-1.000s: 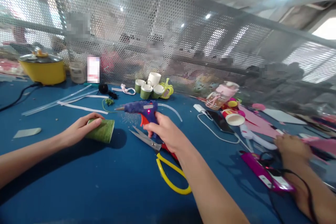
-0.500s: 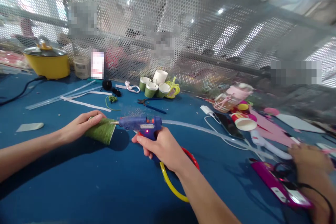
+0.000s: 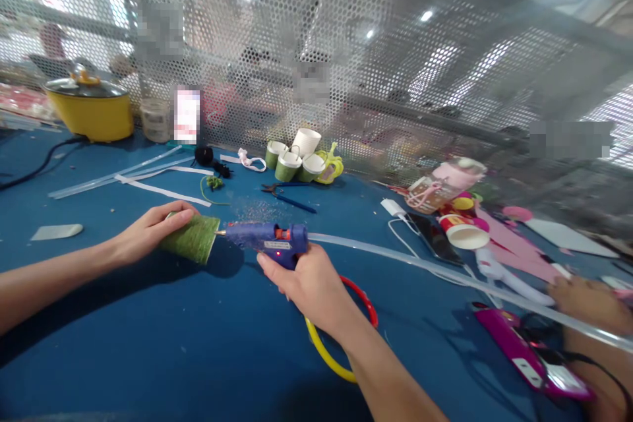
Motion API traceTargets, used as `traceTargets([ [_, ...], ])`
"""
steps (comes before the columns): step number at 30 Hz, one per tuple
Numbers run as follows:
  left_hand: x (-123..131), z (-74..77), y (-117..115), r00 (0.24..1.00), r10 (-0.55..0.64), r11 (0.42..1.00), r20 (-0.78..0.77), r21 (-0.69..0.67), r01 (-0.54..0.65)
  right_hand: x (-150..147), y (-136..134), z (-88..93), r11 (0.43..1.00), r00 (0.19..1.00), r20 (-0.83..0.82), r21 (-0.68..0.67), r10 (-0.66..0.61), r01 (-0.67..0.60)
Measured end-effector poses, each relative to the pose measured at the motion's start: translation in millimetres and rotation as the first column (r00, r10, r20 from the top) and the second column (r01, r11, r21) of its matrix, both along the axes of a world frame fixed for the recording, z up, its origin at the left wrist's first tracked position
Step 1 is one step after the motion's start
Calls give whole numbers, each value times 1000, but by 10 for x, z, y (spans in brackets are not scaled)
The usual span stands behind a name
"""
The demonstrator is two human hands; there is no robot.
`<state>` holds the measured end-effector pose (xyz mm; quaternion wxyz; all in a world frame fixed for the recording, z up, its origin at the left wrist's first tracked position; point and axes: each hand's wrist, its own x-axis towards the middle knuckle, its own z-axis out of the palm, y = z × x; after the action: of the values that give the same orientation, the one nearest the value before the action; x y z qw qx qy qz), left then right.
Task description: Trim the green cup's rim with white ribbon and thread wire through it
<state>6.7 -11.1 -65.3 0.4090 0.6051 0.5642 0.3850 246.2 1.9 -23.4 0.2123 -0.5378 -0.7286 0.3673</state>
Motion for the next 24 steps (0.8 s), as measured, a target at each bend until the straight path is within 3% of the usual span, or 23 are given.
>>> traceTargets([
  [24, -22, -15, -9, 995, -11, 996, -102, 84, 19, -4, 4, 24, 999, 998, 45, 24, -48, 47],
])
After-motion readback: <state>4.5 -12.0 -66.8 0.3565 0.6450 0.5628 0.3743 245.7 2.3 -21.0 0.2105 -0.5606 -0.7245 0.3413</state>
